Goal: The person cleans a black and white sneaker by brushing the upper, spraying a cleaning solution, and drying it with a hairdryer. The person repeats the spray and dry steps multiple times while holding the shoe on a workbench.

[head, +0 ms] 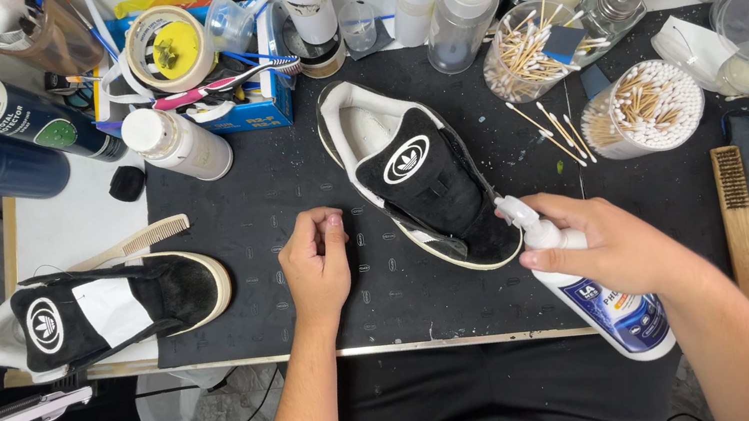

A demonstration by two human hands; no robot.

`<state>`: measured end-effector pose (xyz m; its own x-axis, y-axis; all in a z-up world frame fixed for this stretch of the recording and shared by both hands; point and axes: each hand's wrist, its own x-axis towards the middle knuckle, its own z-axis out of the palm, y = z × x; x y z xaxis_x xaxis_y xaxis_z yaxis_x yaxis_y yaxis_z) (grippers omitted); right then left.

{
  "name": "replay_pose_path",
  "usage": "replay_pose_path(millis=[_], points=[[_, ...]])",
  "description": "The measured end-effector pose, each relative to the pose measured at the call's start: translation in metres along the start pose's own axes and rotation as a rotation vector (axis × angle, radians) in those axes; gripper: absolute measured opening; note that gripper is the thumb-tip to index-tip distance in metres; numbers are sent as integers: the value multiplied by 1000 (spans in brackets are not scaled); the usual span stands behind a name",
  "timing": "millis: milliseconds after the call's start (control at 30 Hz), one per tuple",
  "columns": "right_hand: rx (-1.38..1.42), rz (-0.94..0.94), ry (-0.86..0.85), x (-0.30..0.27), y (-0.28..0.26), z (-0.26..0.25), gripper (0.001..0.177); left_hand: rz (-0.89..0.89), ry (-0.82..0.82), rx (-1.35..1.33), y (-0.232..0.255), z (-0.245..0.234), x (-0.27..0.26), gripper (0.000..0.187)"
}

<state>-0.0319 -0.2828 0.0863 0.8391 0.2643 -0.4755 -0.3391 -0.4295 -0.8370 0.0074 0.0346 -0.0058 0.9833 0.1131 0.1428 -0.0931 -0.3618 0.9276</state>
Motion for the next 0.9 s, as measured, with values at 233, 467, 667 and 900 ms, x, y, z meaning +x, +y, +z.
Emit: replay_pose_path(millis=[233,467,667,900], points=[[-36,50,13,-4,0,9,57,15,-2,10,1,1,-1,12],[60,-77,-16,0,10,7,56,26,-9,23,-1,1,0,13],[192,-30,-41,7,14,1,58,4,-13,44,-1,2,0,14],[36,-50,-16,7,11,2,54,-1,-10,37,-1,1,0,14]])
